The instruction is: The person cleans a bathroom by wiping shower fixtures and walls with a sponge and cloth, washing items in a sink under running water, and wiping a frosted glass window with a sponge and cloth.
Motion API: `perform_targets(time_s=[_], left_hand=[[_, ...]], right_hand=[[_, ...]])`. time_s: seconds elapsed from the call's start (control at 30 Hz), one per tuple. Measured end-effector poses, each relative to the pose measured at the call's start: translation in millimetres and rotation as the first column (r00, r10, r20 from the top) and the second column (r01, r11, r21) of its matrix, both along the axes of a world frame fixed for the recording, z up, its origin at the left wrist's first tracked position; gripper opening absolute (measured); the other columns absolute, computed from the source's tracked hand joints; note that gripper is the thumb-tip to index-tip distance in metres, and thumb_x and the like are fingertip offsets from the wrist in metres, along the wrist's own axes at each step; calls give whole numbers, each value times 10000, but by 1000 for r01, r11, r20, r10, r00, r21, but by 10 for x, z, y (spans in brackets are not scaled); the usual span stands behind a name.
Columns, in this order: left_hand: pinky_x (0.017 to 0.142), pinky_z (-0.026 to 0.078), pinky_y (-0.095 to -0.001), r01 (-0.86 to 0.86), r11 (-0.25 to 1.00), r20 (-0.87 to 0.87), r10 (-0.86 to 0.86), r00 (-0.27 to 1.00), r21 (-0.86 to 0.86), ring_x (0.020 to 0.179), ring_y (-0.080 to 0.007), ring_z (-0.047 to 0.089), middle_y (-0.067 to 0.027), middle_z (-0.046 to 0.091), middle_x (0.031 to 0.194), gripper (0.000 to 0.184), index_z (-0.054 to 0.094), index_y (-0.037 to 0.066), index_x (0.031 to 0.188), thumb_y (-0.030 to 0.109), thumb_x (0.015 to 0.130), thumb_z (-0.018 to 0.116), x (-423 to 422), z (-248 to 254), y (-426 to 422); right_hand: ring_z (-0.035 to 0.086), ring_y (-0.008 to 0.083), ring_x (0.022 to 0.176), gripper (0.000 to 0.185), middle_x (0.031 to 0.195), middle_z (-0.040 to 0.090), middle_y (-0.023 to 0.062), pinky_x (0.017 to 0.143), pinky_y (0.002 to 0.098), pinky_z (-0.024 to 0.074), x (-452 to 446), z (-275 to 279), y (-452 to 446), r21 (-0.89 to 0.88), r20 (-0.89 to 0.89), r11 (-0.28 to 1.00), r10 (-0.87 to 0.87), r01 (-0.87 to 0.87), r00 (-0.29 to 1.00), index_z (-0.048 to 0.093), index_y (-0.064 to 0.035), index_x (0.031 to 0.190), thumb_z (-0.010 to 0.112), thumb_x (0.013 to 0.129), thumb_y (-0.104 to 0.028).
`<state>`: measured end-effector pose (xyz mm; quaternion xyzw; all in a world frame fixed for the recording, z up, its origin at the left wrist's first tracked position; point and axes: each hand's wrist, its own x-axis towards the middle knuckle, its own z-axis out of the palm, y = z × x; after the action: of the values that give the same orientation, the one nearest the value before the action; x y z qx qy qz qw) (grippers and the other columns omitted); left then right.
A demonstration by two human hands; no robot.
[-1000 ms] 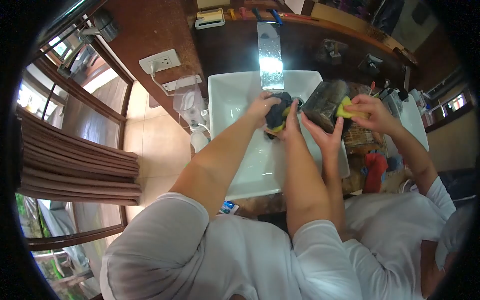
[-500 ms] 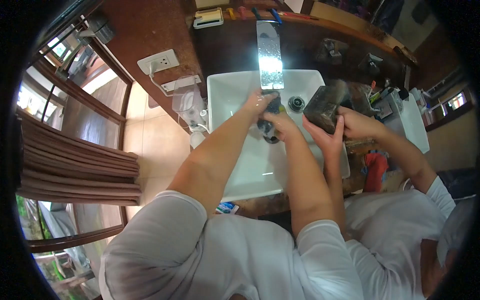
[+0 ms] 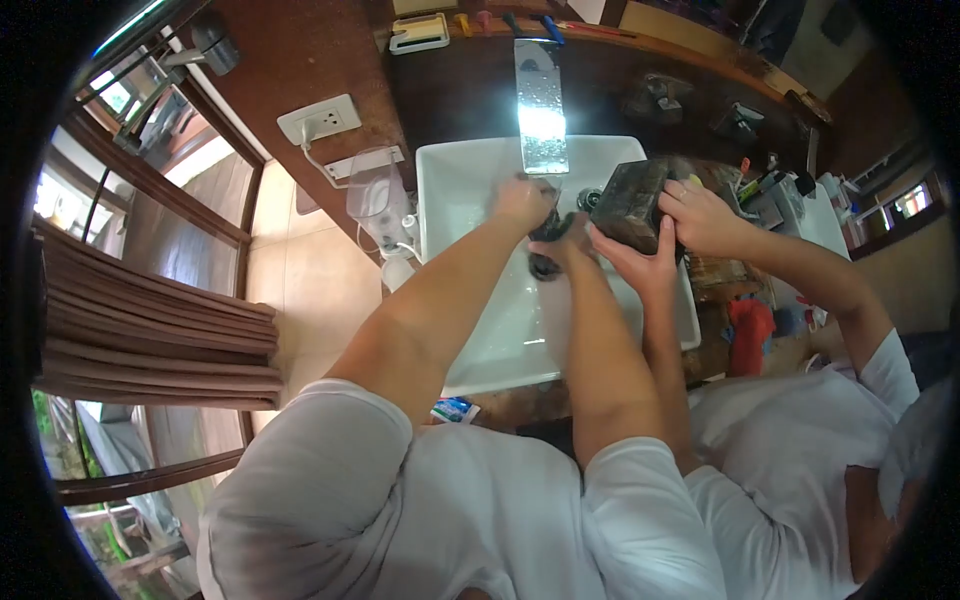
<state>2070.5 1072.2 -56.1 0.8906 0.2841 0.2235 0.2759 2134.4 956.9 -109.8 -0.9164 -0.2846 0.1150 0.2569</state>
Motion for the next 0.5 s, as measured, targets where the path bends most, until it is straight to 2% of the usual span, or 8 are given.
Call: perform_targets(time_s=[0.07, 0.13, 0.23, 0.3, 0.37, 0.4, 0.43, 0.5], left_hand=[[678, 461, -373, -6, 974, 76, 24, 997, -228, 769, -286, 590, -166, 610, 892, 345, 566, -16, 1012, 256, 814, 493, -49, -2, 42], [612, 462, -351, 68, 614, 133, 60, 989, -786, 687, -234, 584, -117, 611, 839, 318, 580, -12, 982, 252, 820, 507, -185, 302, 0], [538, 445, -313, 15, 610, 72, 69, 995, -793, 627, -174, 554, -72, 597, 808, 273, 597, 0, 926, 245, 826, 529, -248, 426, -41], [570, 444, -303, 235, 774, 78, -235, 969, -588, 651, -164, 550, -69, 599, 806, 242, 603, 12, 904, 228, 821, 533, -201, 225, 91], [607, 440, -295, 340, 699, 138, -330, 934, -629, 687, -155, 547, -60, 598, 814, 202, 608, 26, 896, 193, 809, 534, -173, 130, 110], [628, 437, -291, 330, 560, 214, -264, 941, -760, 710, -151, 545, -53, 596, 823, 183, 610, 34, 899, 167, 798, 534, -271, 369, 11], [650, 434, -287, 325, 397, 273, -183, 944, -858, 734, -147, 544, -46, 594, 831, 170, 612, 42, 902, 141, 788, 534, -333, 504, -45], [695, 429, -279, 350, 380, 333, -112, 936, -856, 776, -150, 538, -55, 585, 885, 219, 583, 44, 963, 120, 763, 537, -325, 480, -72]], right_hand=[[536, 282, 987, 875, 1065, 533, 174, 818, 347, 428, 20, 167, -19, 1, -61, 1000, -11, 11, 998, 324, 10, 1160, 803, 524, -353], [529, 282, 982, 829, 1056, 530, 163, 810, 346, 427, -37, 344, -5, 35, -53, 999, 7, -5, 999, 354, -4, 1125, 806, 523, -353], [518, 282, 975, 761, 1041, 526, 148, 797, 346, 426, -200, 598, 11, 104, 80, 993, 46, -54, 996, 400, -25, 1072, 810, 521, -352], [510, 283, 970, 715, 1032, 523, 138, 789, 345, 425, -291, 741, -5, 92, 267, 993, 43, -69, 963, 431, -38, 1037, 813, 519, -351], [503, 283, 966, 670, 1023, 520, 128, 781, 345, 425, -380, 880, -30, 65, 475, 994, 43, -83, 879, 462, -52, 1002, 816, 518, -350], [529, 279, 926, 604, 1003, 537, 121, 760, 337, 434, -419, 936, -32, 39, 558, 991, 82, -125, 826, 482, -61, 981, 803, 546, -329], [545, 270, 884, 545, 977, 551, 115, 735, 334, 440, -383, 895, -18, 144, 376, 982, 58, -120, 925, 491, -64, 964, 784, 572, -303], [575, 251, 801, 426, 925, 581, 103, 684, 328, 452, -254, 775, 16, 330, -34, 943, 59, -45, 998, 510, -71, 929, 747, 623, -251]])
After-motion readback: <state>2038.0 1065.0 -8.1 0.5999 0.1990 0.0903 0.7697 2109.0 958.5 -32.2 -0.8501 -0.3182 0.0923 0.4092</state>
